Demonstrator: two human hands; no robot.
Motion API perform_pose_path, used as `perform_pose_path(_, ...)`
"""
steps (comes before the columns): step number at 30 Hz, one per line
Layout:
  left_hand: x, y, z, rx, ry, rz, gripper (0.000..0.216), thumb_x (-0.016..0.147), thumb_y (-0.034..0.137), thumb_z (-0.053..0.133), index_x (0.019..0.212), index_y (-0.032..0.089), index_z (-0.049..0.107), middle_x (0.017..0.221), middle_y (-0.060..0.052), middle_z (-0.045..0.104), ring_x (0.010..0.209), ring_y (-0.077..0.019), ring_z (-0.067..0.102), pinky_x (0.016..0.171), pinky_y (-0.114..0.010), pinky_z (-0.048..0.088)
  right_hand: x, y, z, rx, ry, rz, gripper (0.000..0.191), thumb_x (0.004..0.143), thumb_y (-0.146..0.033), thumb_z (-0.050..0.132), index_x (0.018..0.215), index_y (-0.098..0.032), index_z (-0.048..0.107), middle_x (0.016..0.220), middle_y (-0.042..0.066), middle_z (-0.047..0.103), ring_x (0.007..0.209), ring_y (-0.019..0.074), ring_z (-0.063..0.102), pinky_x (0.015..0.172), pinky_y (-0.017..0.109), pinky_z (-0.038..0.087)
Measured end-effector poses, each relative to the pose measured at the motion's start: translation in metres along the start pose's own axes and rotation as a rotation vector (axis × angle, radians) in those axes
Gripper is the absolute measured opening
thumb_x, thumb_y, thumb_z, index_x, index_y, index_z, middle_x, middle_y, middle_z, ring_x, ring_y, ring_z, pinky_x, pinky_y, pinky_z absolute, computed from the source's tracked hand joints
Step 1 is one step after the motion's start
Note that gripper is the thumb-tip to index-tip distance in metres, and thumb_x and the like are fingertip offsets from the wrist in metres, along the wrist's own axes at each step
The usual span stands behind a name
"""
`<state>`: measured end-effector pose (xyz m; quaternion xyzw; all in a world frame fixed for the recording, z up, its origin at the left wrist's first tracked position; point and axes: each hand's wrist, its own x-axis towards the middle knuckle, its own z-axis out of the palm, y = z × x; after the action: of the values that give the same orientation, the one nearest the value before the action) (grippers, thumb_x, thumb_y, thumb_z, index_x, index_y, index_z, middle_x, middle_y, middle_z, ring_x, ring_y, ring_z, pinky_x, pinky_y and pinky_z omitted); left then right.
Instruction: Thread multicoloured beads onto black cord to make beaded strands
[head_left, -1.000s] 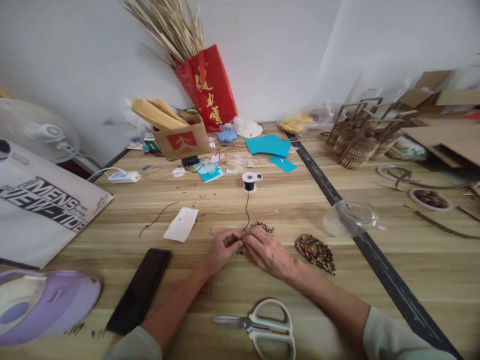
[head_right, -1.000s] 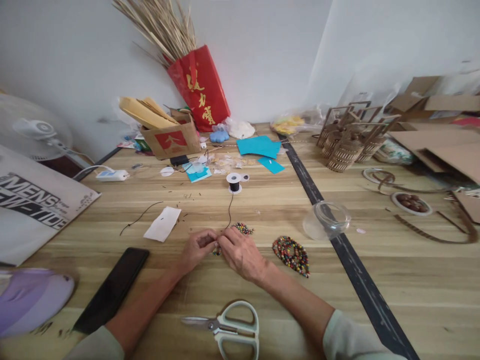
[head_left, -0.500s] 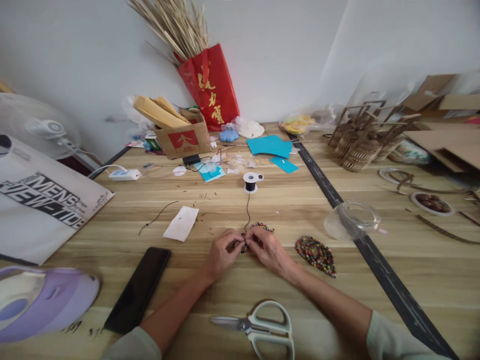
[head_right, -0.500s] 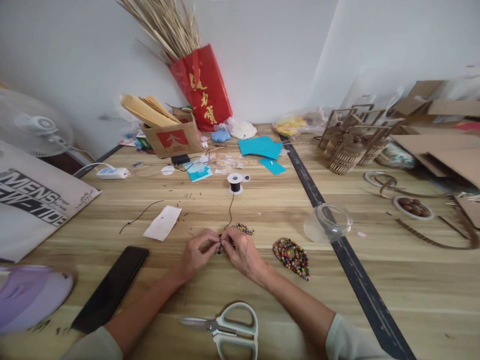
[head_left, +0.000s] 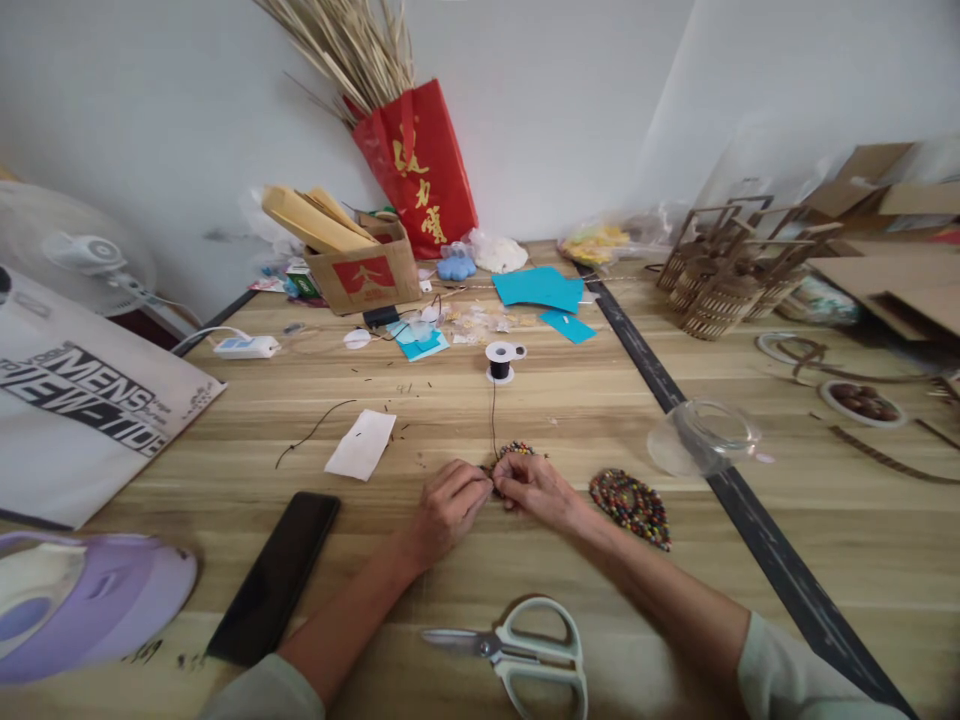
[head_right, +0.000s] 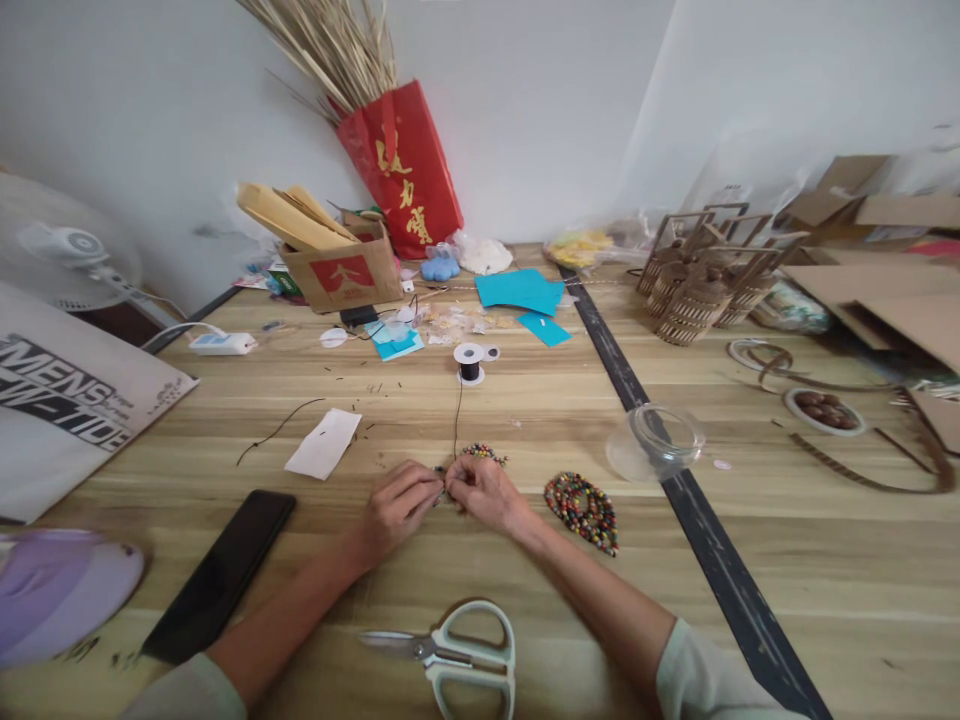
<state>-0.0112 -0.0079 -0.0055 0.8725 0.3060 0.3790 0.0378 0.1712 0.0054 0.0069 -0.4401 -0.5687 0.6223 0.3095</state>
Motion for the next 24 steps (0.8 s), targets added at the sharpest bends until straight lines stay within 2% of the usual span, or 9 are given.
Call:
perform_pose_path(5, -0.0009, -0.0016, -0.0015, -0.024, -0.028, 0.005, 0.014, 0.089, 0.012, 0.052, 0.092, 0.016, 0.066, 0.085, -0.008, 0.067, 0.080, -0.0168, 0.060, 0.074, -0.030, 0.051, 0.0005, -0.0030, -0.0011, 0.070, -0.025, 0.067, 0.004, 0.070, -0.017, 0.060, 0.069, -0.015, 0.057, 0.052, -0.005, 0.055, 0.044, 0.0067, 0.053, 0.040, 0.015, 0.042)
perform_pose_path(10, 0.0040, 0.0010, -0.0023, -0.028, 0.031, 0.016, 0.014, 0.089, 0.011, 0.054, 0.095, 0.015, 0.065, 0.083, -0.009, 0.068, 0.077, -0.0169, 0.062, 0.071, -0.030, 0.053, 0.0006, -0.0056, -0.0014, 0.109, -0.029, 0.087, 0.004, 0.067, -0.016, 0.060, 0.067, -0.014, 0.056, 0.052, -0.005, 0.056, 0.045, 0.0064, 0.054, 0.040, 0.014, 0.044)
perform_pose_path(13, 0.0061, 0.0021, -0.0024, -0.012, 0.026, 0.019, 0.014, 0.089, 0.012, 0.053, 0.094, 0.015, 0.066, 0.082, -0.009, 0.068, 0.077, -0.0168, 0.062, 0.070, -0.030, 0.054, 0.0005, -0.0063, -0.0021, 0.120, -0.037, 0.091, 0.005, 0.067, -0.016, 0.061, 0.067, -0.014, 0.057, 0.052, -0.005, 0.056, 0.046, 0.0068, 0.055, 0.039, 0.014, 0.044)
perform_pose_path(19, 0.0047, 0.0002, -0.0024, 0.014, 0.006, 0.051, 0.013, 0.089, 0.012, 0.053, 0.089, 0.014, 0.066, 0.080, -0.009, 0.068, 0.076, -0.0169, 0.061, 0.070, -0.030, 0.053, 0.0003, -0.0072, -0.0029, 0.082, -0.034, 0.085, 0.005, 0.068, -0.016, 0.061, 0.067, -0.014, 0.057, 0.053, -0.005, 0.056, 0.047, 0.0069, 0.055, 0.040, 0.014, 0.044)
perform_pose_path(24, 0.0030, -0.0019, -0.0010, -0.001, -0.058, -0.001, 0.015, 0.090, 0.013, 0.050, 0.087, 0.016, 0.065, 0.079, -0.008, 0.068, 0.078, -0.0176, 0.060, 0.074, -0.032, 0.051, 0.0001, -0.0056, -0.0023, 0.013, -0.027, 0.056, 0.005, 0.071, -0.018, 0.059, 0.069, -0.015, 0.055, 0.054, -0.004, 0.055, 0.047, 0.0074, 0.055, 0.040, 0.014, 0.043)
